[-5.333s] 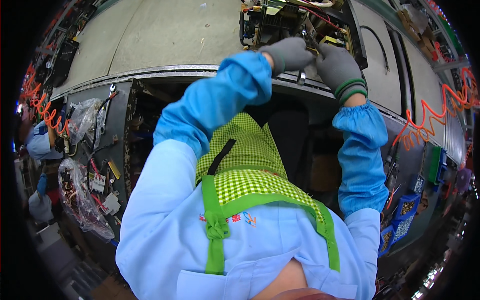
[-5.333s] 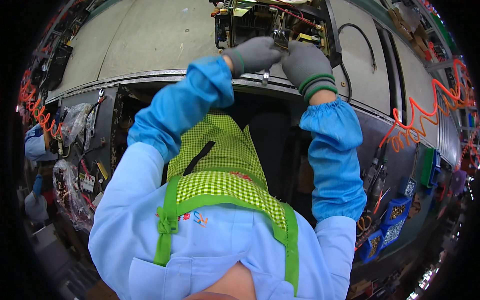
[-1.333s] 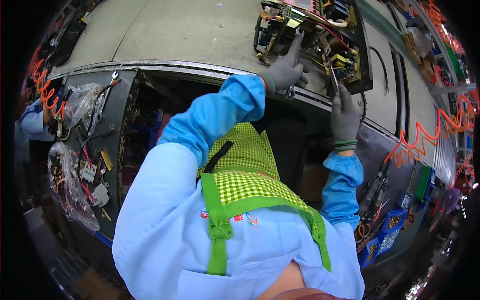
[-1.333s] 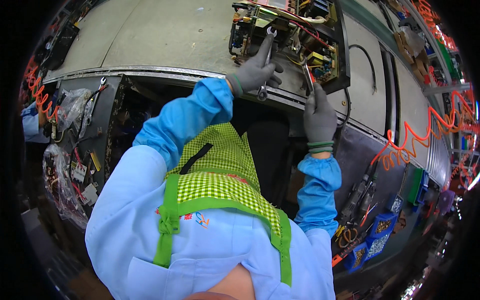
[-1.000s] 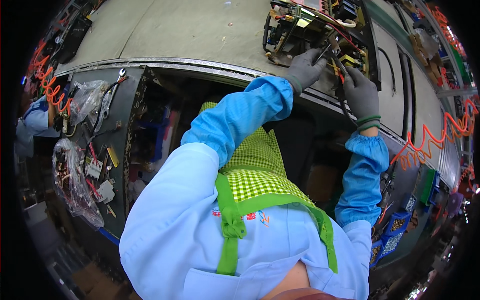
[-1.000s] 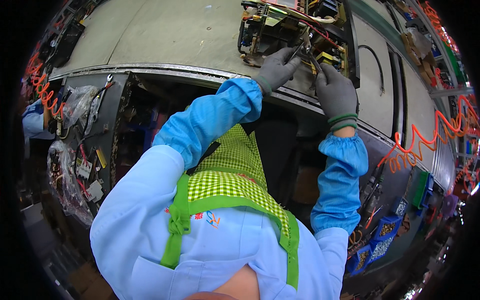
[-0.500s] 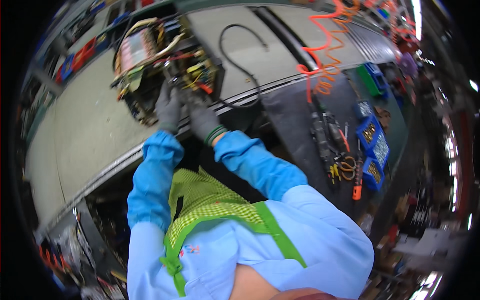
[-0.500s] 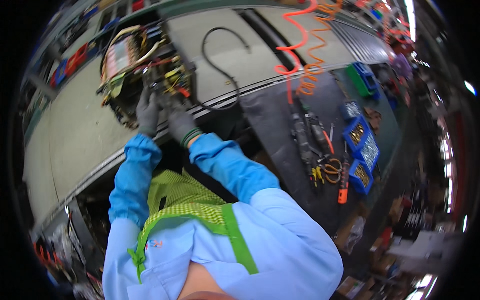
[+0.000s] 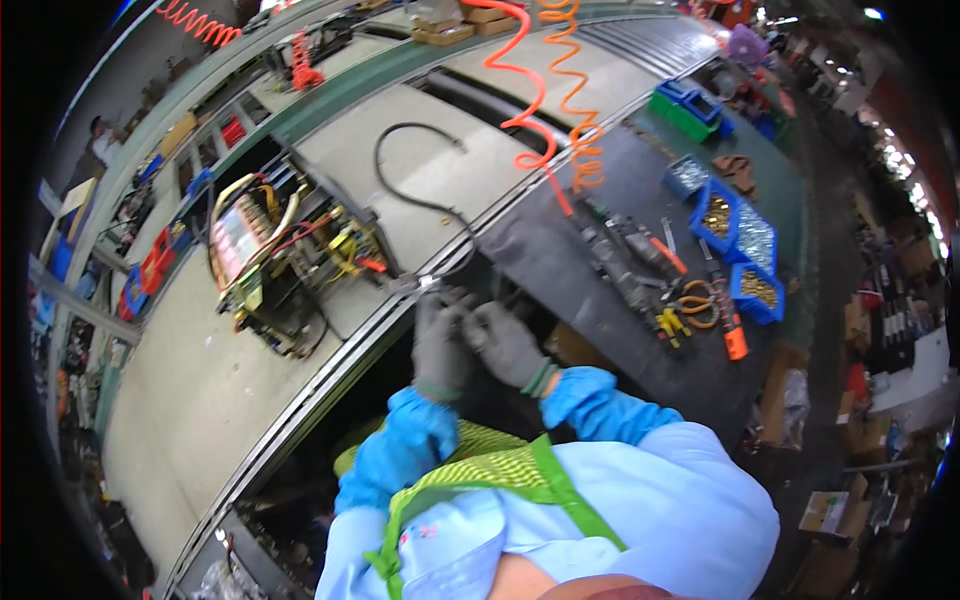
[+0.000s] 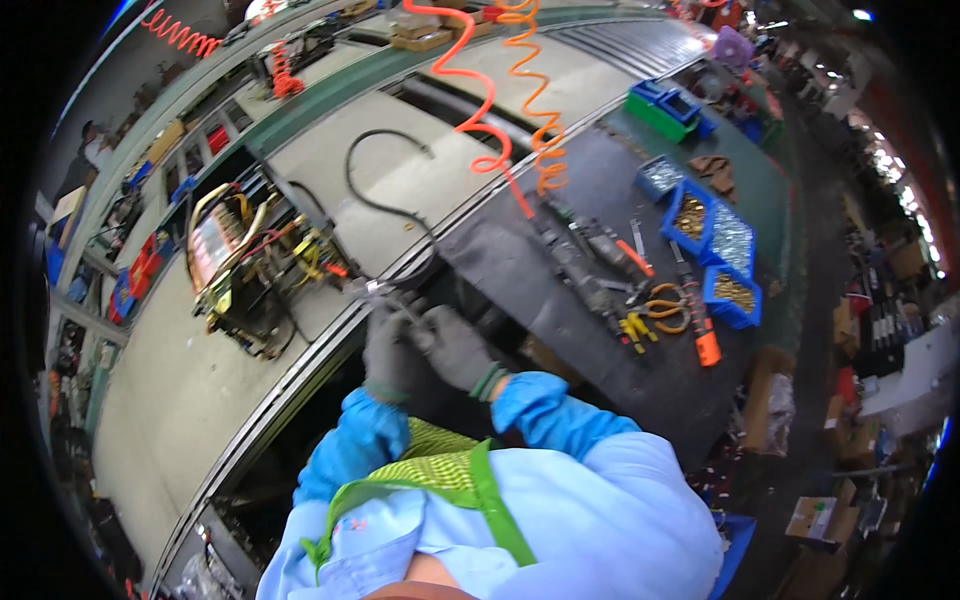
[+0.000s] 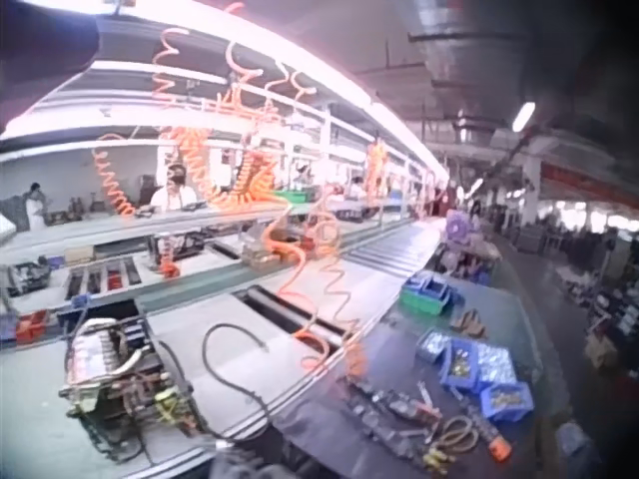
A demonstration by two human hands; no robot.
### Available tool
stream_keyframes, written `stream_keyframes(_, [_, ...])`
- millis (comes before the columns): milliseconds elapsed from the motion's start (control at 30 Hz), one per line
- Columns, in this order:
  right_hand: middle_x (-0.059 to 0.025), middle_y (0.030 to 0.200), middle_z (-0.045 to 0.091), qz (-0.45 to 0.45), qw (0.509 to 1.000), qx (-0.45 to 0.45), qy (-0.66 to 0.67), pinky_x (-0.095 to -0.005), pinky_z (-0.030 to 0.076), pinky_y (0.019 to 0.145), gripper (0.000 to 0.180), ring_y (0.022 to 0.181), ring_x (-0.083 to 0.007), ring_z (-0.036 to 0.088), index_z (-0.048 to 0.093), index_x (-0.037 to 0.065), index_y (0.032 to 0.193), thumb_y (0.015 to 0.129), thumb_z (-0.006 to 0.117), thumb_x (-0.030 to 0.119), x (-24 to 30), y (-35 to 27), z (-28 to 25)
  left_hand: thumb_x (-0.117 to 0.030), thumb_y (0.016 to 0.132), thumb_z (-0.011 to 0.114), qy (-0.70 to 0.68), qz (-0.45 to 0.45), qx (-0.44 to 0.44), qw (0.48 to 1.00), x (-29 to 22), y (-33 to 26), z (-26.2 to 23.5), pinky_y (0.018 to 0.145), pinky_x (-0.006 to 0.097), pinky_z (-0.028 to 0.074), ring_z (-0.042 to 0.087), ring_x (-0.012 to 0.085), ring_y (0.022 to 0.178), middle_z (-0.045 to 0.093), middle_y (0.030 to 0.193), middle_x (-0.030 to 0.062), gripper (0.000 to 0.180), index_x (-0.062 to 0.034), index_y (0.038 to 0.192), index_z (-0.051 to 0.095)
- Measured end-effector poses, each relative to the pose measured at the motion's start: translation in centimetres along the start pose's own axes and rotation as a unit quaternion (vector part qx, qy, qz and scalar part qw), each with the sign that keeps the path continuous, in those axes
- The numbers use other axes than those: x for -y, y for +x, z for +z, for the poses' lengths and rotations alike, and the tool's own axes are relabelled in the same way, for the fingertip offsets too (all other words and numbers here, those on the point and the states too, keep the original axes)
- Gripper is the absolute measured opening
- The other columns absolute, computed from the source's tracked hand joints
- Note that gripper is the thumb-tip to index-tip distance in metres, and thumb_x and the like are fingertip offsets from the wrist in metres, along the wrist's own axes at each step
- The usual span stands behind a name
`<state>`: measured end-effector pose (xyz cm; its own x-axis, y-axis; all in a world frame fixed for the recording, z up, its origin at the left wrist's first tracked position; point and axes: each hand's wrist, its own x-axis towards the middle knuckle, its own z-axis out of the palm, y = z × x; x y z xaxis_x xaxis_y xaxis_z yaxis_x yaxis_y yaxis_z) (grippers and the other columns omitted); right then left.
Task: The person uses a pneumatic screwdriver to remove screws from a black metal chassis containing electronic components. They then use pliers to cut wires and a wrench to tighten connections on the internal circuitry. The person manipulates various wires and components within the open chassis throughout the process.
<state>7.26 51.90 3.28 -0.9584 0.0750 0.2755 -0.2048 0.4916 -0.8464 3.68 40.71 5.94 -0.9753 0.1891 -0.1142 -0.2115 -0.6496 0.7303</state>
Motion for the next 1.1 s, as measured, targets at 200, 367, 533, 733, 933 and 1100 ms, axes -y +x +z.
stream_keyframes(200, [-0.012, 0.097, 0.06, 0.103, 0.975, -0.042, 0.194, -0.0356, 0.046, 0.078, 0.041, 0.086, -0.0225, 0.058, 0.052, 0.002, 0.111, 0.09, 0.06, 0.036, -2.0, -2.5, -6.4, -0.014, 0.09, 0.053, 0.266, -0.037, 0.201, 0.942, 4.0, 1.4, 3.5, 0.083, 0.027, 0.047, 0.058, 0.0142, 0.094, 0.059, 0.101, 0.0076, 0.026, -0.001, 0.113, 0.053])
stream_keyframes(367, [-0.0078, 0.1, 0.06, 0.174, 0.979, -0.08, 0.071, -0.0328, 0.047, 0.076, 0.035, 0.086, -0.0166, 0.056, 0.055, 0.0, 0.111, 0.087, 0.062, 0.024, -5.3, -2.7, -16.5, -0.028, 0.094, 0.056, 0.435, 0.132, 0.269, 0.849, 0.4, 1.4, 1.6, 0.093, 0.033, 0.045, 0.058, 0.0196, 0.106, 0.06, 0.113, 0.0097, 0.04, -0.0033, 0.124, 0.05])
stream_keyframes(533, [-0.0172, 0.093, 0.064, 0.175, 0.905, -0.152, -0.356, -0.0403, 0.047, 0.077, 0.029, 0.085, -0.0313, 0.062, 0.057, 0.004, 0.109, 0.085, 0.06, 0.021, -7.6, -0.8, -27.4, -0.025, 0.094, 0.052, 0.299, 0.104, -0.14, 0.938, -5.0, 4.8, -9.6, 0.068, 0.028, 0.049, 0.059, 0.0142, 0.079, 0.059, 0.097, 0.0071, 0.035, -0.0039, 0.122, 0.05])
stream_keyframes(733, [-0.0223, 0.1, 0.062, 0.2, 0.855, 0.001, -0.478, -0.0463, 0.047, 0.08, 0.032, 0.095, -0.0384, 0.06, 0.058, 0.01, 0.112, 0.084, 0.061, 0.026, -22.1, 1.1, -36.7, -0.03, 0.095, 0.051, 0.199, 0.123, -0.237, 0.943, -8.2, 7.9, -14.7, 0.065, 0.025, 0.048, 0.059, 0.0125, 0.074, 0.062, 0.101, 0.0076, 0.041, -0.0048, 0.127, 0.048])
stream_keyframes(933, [-0.0163, 0.117, 0.059, -0.004, 0.912, -0.156, -0.379, -0.0398, 0.045, 0.093, 0.035, 0.108, -0.0309, 0.057, 0.058, 0.005, 0.12, 0.087, 0.06, 0.017, -7.1, 8.2, -24.0, -0.031, 0.098, 0.049, 0.207, 0.17, -0.213, 0.94, -7.8, 9.9, -16.0, 0.056, 0.023, 0.047, 0.057, 0.0111, 0.066, 0.063, 0.09, 0.0066, 0.035, -0.0059, 0.121, 0.053])
stream_keyframes(1100, [-0.0143, 0.101, 0.063, -0.178, 0.972, 0.145, -0.041, -0.0327, 0.047, 0.084, 0.026, 0.094, -0.0248, 0.061, 0.063, 0.001, 0.108, 0.082, 0.061, 0.007, 5.4, 9.2, -1.7, -0.032, 0.097, 0.049, 0.201, 0.18, -0.283, 0.92, -8.4, 10.7, -14.9, 0.055, 0.024, 0.046, 0.056, 0.0107, 0.063, 0.06, 0.082, 0.0049, 0.031, -0.0054, 0.113, 0.056])
